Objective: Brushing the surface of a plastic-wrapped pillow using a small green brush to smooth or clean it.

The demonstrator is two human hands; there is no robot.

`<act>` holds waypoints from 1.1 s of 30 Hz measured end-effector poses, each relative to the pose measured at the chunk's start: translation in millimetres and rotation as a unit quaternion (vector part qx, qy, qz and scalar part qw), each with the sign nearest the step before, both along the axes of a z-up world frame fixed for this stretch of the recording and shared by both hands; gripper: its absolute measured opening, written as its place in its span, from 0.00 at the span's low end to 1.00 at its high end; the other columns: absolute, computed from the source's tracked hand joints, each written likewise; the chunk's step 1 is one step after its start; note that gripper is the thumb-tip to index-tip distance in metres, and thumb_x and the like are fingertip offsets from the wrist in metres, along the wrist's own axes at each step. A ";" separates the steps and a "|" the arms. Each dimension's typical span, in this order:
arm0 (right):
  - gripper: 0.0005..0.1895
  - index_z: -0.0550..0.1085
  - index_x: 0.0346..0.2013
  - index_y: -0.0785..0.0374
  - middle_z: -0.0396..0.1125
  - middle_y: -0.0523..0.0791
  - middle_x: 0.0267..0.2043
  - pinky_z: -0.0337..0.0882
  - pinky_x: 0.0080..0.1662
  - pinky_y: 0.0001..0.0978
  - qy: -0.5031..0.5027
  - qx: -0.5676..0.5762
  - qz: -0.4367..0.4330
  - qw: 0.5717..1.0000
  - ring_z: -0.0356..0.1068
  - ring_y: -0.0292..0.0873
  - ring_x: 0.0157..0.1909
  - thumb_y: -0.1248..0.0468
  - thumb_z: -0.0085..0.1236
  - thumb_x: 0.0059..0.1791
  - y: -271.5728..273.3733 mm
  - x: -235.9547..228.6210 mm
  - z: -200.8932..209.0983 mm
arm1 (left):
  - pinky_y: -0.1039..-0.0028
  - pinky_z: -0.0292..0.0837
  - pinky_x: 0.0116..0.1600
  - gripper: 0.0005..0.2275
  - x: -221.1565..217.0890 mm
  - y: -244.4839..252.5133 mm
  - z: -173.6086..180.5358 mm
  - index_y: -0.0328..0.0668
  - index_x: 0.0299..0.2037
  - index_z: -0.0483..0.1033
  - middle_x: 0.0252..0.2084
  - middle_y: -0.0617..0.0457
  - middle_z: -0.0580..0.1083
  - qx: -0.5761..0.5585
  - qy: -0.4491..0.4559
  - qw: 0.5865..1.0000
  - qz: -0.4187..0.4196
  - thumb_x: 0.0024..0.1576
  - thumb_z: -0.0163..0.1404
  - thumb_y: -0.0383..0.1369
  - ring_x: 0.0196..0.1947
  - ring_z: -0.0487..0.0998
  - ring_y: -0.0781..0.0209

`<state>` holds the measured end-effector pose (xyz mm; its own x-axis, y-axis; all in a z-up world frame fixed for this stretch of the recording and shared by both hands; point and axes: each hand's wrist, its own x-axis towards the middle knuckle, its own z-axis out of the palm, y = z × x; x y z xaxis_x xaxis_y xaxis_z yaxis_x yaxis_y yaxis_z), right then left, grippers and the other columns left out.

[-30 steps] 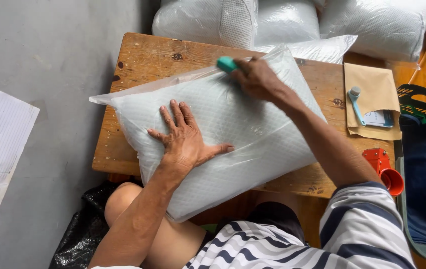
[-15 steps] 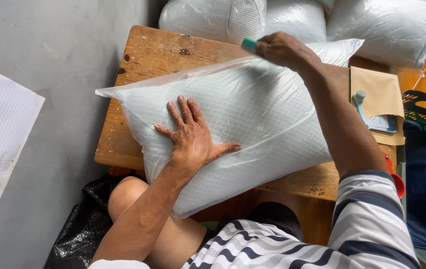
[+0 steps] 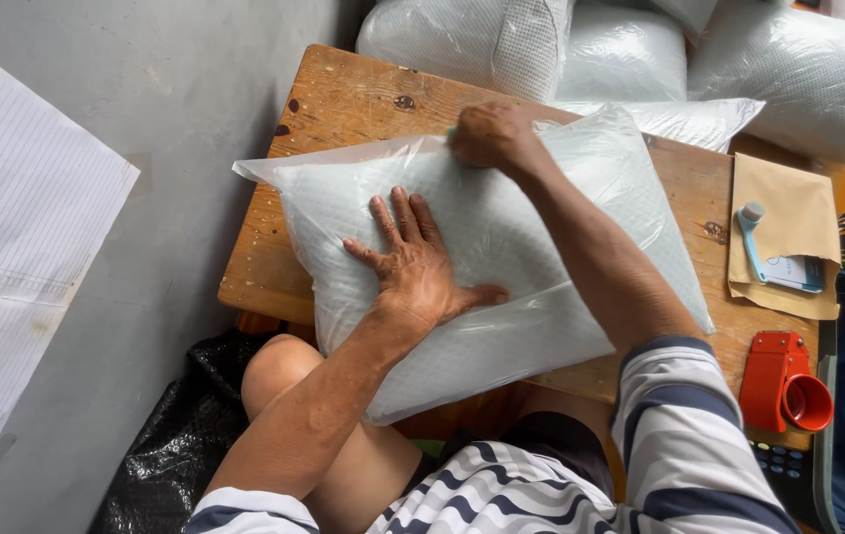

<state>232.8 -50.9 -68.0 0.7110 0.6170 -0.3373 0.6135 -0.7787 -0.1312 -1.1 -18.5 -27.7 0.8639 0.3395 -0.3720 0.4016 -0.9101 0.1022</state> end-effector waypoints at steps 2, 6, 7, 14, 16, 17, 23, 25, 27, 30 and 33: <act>0.14 0.70 0.25 0.60 0.62 0.44 0.22 0.67 0.30 0.38 -0.086 0.069 0.093 0.990 0.64 0.43 0.28 0.56 0.46 0.51 29.1 -12.0 -37.2 | 0.13 0.35 0.58 0.73 -3.7 5.1 9.1 0.26 0.74 0.28 0.78 0.29 0.31 -0.033 0.009 0.999 -0.016 0.35 0.47 0.82 0.76 0.26 0.25; 0.26 0.79 0.39 0.71 0.75 0.61 0.38 0.74 0.47 0.61 0.037 0.135 0.121 0.983 0.75 0.64 0.50 0.51 0.44 0.48 89.8 -85.4 15.3 | 0.11 0.32 0.57 0.71 -4.0 7.5 7.8 0.23 0.74 0.30 0.77 0.27 0.30 -0.059 0.023 0.998 -0.024 0.36 0.47 0.80 0.76 0.25 0.23; 0.26 0.79 0.39 0.71 0.75 0.61 0.38 0.74 0.47 0.61 0.038 0.134 0.120 0.983 0.75 0.64 0.50 0.51 0.44 0.48 95.8 -92.0 20.8 | 0.11 0.32 0.57 0.71 -4.8 8.0 8.4 0.23 0.74 0.30 0.77 0.27 0.30 -0.060 0.024 0.998 -0.024 0.36 0.47 0.80 0.76 0.25 0.23; 0.31 0.61 0.71 0.51 0.68 0.58 0.56 0.67 0.49 0.54 0.116 0.257 0.032 0.959 0.66 0.58 0.53 0.43 0.44 0.56 40.4 -53.9 29.0 | 0.14 0.36 0.60 0.70 -6.7 7.6 14.2 0.25 0.74 0.26 0.78 0.32 0.29 -0.056 0.015 0.998 -0.013 0.38 0.45 0.80 0.76 0.24 0.26; 0.31 0.57 0.73 0.44 0.69 0.52 0.51 0.71 0.38 0.40 0.023 0.204 -0.019 0.979 0.68 0.46 0.40 0.44 0.43 0.56 -6.5 -8.9 24.7 | 0.17 0.37 0.62 0.71 -5.2 5.5 5.3 0.26 0.74 0.24 0.79 0.35 0.27 -0.030 0.019 0.999 -0.007 0.37 0.42 0.82 0.76 0.23 0.28; 0.30 0.59 0.73 0.47 0.66 0.53 0.55 0.71 0.43 0.46 -0.003 0.196 -0.109 0.975 0.67 0.50 0.46 0.48 0.46 0.57 -37.2 16.8 22.2 | 0.16 0.39 0.61 0.72 -4.7 4.2 -0.9 0.27 0.74 0.28 0.79 0.34 0.31 -0.013 -0.013 1.000 -0.001 0.35 0.46 0.83 0.76 0.27 0.28; 0.11 0.72 0.49 0.57 0.58 0.53 0.48 0.59 0.51 0.55 -0.130 0.122 -0.277 0.944 0.56 0.56 0.52 0.57 0.46 0.58 -198.5 109.7 2.1 | 0.15 0.42 0.59 0.73 -3.0 1.4 -11.2 0.26 0.74 0.31 0.78 0.31 0.34 0.022 -0.042 0.999 -0.005 0.34 0.46 0.85 0.76 0.33 0.26; 0.14 0.74 0.49 0.56 0.57 0.53 0.48 0.57 0.53 0.57 -0.121 0.125 -0.306 0.936 0.55 0.57 0.54 0.53 0.47 0.58 -208.4 104.3 8.2 | 0.15 0.42 0.59 0.73 -2.6 1.7 -10.5 0.26 0.74 0.31 0.78 0.31 0.33 0.022 -0.037 0.999 -0.005 0.34 0.45 0.85 0.76 0.32 0.26; 0.14 0.74 0.40 0.58 0.66 0.45 0.37 0.62 0.42 0.44 -0.037 0.123 -0.304 0.944 0.63 0.46 0.39 0.55 0.44 0.60 -195.7 80.3 22.7 | 0.15 0.41 0.59 0.73 -2.2 2.2 -10.1 0.26 0.74 0.30 0.78 0.31 0.32 0.012 -0.035 0.999 -0.004 0.34 0.45 0.85 0.76 0.32 0.26; 0.25 0.69 0.66 0.55 0.68 0.51 0.60 0.66 0.47 0.45 0.070 0.097 -0.221 0.968 0.67 0.53 0.55 0.51 0.47 0.57 -151.5 23.8 70.8 | 0.15 0.41 0.59 0.73 -2.4 4.4 -5.2 0.26 0.74 0.30 0.78 0.31 0.32 0.002 -0.027 1.000 -0.003 0.34 0.46 0.84 0.76 0.31 0.26; 0.17 0.78 0.55 0.57 0.64 0.38 0.31 0.55 0.31 0.24 0.219 0.290 -0.179 0.914 0.57 0.32 0.30 0.54 0.52 0.57 -162.0 31.3 55.2 | 0.15 0.39 0.60 0.72 -3.9 4.3 -2.7 0.26 0.74 0.29 0.78 0.31 0.31 -0.009 -0.024 1.000 -0.006 0.35 0.46 0.83 0.76 0.30 0.25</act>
<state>264.1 -212.9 -12.7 0.7771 0.5370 -0.3283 0.1230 -0.6411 -0.7575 -5.0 -14.2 -30.4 0.8855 0.3220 -0.3350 0.3841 -0.9130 0.1375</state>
